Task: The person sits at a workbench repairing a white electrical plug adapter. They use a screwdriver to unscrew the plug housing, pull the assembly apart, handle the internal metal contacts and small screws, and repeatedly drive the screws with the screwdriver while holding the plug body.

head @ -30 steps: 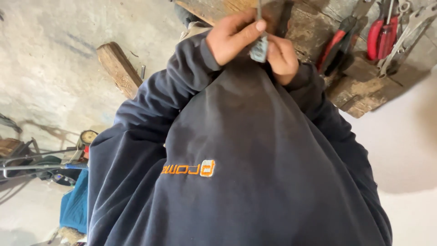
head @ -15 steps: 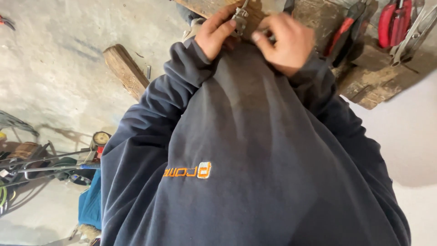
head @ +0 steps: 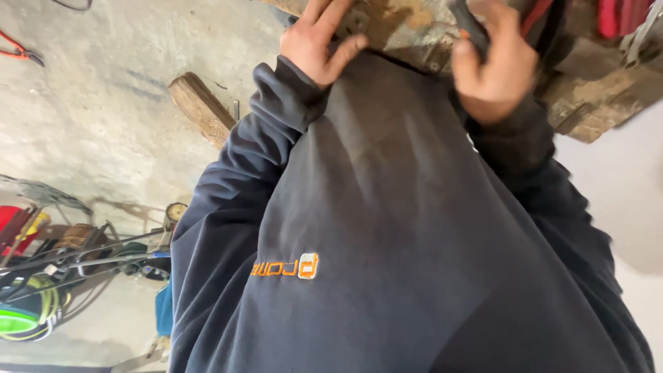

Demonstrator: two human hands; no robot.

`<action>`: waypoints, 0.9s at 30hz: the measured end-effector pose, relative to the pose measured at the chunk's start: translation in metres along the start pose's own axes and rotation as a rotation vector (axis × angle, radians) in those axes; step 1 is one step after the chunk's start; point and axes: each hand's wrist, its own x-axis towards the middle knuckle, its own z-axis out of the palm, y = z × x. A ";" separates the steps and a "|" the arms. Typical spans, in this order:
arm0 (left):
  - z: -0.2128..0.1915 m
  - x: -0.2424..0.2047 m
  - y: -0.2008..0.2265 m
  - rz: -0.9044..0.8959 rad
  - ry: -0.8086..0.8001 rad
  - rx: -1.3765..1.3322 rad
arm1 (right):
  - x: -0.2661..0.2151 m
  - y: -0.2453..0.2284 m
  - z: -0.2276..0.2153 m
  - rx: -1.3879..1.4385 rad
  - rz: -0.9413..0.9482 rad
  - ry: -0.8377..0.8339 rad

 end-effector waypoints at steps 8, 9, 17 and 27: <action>0.044 -0.001 -0.053 0.108 -0.092 0.191 | -0.051 -0.020 -0.050 0.199 0.150 -0.123; 0.048 0.002 -0.053 0.075 -0.138 0.257 | -0.049 -0.023 -0.049 0.114 0.083 -0.107; 0.025 0.011 -0.029 0.157 -0.126 0.301 | -0.056 -0.007 -0.022 0.315 0.303 -0.121; 0.016 0.023 -0.015 0.201 -0.219 0.355 | -0.064 0.010 0.003 0.870 0.541 -0.076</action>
